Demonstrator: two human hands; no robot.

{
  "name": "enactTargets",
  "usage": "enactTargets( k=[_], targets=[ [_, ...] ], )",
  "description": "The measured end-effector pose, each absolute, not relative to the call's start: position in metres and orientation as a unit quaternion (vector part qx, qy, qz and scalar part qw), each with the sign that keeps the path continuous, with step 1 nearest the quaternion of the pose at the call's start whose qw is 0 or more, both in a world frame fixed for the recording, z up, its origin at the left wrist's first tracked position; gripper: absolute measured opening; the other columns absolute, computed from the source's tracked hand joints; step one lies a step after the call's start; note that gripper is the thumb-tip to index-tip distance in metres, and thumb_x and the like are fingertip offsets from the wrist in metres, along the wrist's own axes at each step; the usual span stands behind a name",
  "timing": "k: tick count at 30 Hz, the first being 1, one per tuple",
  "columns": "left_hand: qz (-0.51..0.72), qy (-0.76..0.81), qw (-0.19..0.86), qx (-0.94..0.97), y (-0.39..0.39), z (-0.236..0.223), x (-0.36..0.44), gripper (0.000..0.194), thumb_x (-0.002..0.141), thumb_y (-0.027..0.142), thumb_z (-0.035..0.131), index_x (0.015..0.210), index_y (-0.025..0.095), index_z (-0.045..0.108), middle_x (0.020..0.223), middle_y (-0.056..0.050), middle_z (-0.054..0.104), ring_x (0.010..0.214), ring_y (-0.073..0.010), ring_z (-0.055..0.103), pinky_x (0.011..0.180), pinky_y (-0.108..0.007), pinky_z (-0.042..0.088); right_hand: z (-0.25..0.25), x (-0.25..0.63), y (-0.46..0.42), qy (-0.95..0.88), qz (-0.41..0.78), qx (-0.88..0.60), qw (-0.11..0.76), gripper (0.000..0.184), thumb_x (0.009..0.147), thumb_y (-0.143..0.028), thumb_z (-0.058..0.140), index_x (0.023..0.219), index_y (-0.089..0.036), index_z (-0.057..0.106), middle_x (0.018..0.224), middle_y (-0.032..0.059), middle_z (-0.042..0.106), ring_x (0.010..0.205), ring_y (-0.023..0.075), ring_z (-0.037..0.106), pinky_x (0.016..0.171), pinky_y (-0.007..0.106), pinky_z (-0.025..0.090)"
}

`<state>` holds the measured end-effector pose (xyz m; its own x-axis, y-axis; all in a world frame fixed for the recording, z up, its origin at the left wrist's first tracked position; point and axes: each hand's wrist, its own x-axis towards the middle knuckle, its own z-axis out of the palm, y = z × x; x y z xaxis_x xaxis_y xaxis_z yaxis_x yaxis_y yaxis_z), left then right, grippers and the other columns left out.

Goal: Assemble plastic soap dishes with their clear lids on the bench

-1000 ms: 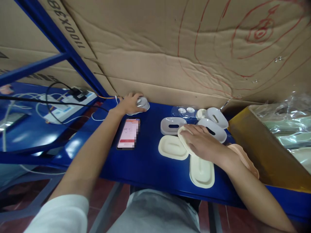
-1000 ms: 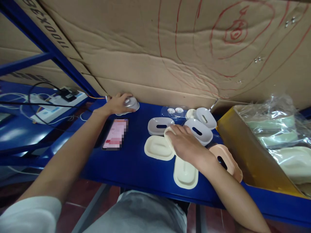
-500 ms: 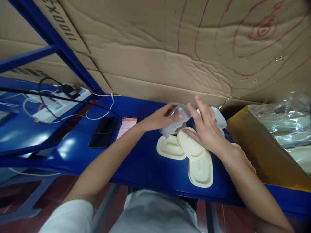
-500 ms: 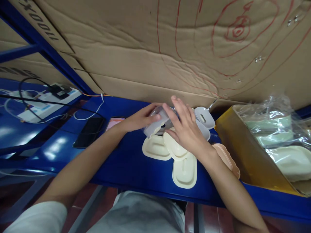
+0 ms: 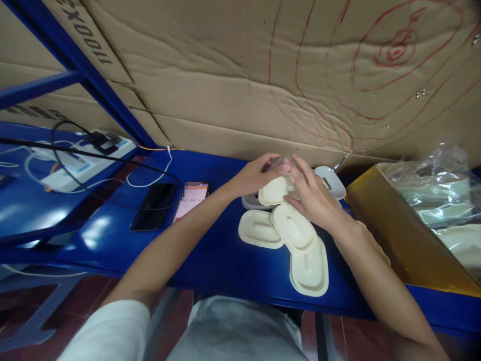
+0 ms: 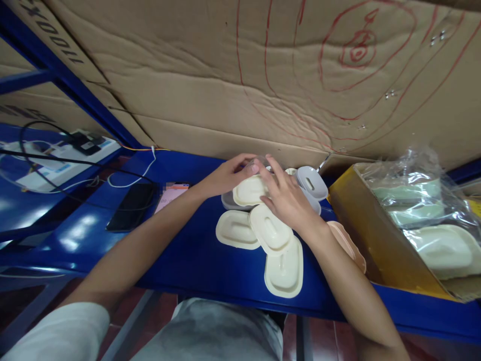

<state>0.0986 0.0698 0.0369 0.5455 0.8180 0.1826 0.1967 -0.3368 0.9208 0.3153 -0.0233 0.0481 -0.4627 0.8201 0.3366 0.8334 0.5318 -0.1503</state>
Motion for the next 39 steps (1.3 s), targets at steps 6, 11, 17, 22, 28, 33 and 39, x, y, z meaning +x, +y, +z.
enactTargets(
  k=[6, 11, 17, 22, 28, 33, 39],
  targets=[
    [0.348, 0.399, 0.386, 0.755, 0.083, 0.035, 0.103, 0.073, 0.094, 0.078, 0.065, 0.143, 0.024, 0.065, 0.129, -0.009, 0.076, 0.116, -0.0272, 0.072, 0.105, -0.042, 0.053, 0.047, 0.321, -0.023, -0.837, 0.002, -0.523, 0.159, 0.092, 0.097, -0.027, 0.066, 0.174, -0.026, 0.015, 0.143, 0.0178, 0.066, 0.133, 0.0429, 0.059, 0.11, 0.063, 0.047],
    [0.31, 0.41, 0.349, 0.784, 0.08, 0.031, 0.109, 0.073, 0.1, 0.076, 0.055, 0.149, 0.022, 0.06, 0.149, -0.013, 0.068, 0.134, -0.0319, 0.066, 0.115, -0.046, 0.048, 0.061, 0.33, -0.023, -0.851, 0.033, -0.503, 0.148, 0.054, 0.094, -0.016, 0.056, 0.148, -0.021, 0.056, 0.138, 0.0167, 0.07, 0.126, 0.0365, 0.066, 0.107, 0.052, 0.049],
    [0.238, 0.385, 0.314, 0.834, 0.069, 0.028, 0.115, 0.072, 0.108, 0.065, 0.045, 0.161, 0.015, 0.049, 0.165, -0.02, 0.053, 0.155, -0.033, 0.049, 0.128, -0.048, 0.036, 0.094, 0.355, -0.029, -0.84, 0.045, -0.528, 0.116, 0.023, 0.093, -0.028, 0.058, 0.111, -0.024, 0.072, 0.108, 0.0108, 0.077, 0.099, 0.0318, 0.073, 0.088, 0.043, 0.054],
    [0.268, 0.357, 0.311, 0.839, 0.066, 0.024, 0.116, 0.069, 0.113, 0.058, 0.035, 0.166, 0.014, 0.041, 0.17, -0.021, 0.045, 0.161, -0.0311, 0.04, 0.133, -0.048, 0.03, 0.105, 0.367, -0.033, -0.785, 0.04, -0.606, 0.122, 0.023, 0.095, -0.038, 0.06, 0.111, -0.027, 0.073, 0.105, 0.0065, 0.08, 0.091, 0.0293, 0.075, 0.081, 0.038, 0.053],
    [0.259, 0.321, 0.302, 0.859, 0.066, 0.02, 0.114, 0.067, 0.112, 0.058, 0.038, 0.167, 0.02, 0.037, 0.171, -0.019, 0.044, 0.162, -0.0317, 0.039, 0.132, -0.052, 0.029, 0.113, 0.379, -0.033, -0.738, 0.006, -0.663, 0.123, 0.02, 0.097, -0.036, 0.069, 0.111, -0.022, 0.07, 0.095, 0.011, 0.079, 0.084, 0.0282, 0.073, 0.075, 0.035, 0.046],
    [0.278, 0.3, 0.245, 0.879, 0.058, 0.02, 0.119, 0.066, 0.11, 0.053, 0.048, 0.166, 0.021, 0.039, 0.171, -0.017, 0.044, 0.163, -0.0323, 0.036, 0.134, -0.056, 0.021, 0.108, 0.378, -0.031, -0.728, -0.032, -0.67, 0.14, 0.02, 0.098, -0.038, 0.066, 0.11, -0.022, 0.067, 0.096, 0.0136, 0.078, 0.088, 0.0311, 0.072, 0.076, 0.036, 0.046],
    [0.382, 0.269, 0.447, 0.763, 0.054, 0.021, 0.131, 0.086, 0.099, 0.061, 0.067, 0.17, 0.027, 0.032, 0.174, -0.013, 0.042, 0.157, -0.0302, 0.046, 0.129, -0.045, 0.038, 0.093, 0.36, -0.026, -0.77, -0.089, -0.612, 0.16, 0.025, 0.1, -0.037, 0.055, 0.115, -0.023, 0.069, 0.118, 0.0153, 0.077, 0.112, 0.0372, 0.071, 0.099, 0.047, 0.05]
  ],
)
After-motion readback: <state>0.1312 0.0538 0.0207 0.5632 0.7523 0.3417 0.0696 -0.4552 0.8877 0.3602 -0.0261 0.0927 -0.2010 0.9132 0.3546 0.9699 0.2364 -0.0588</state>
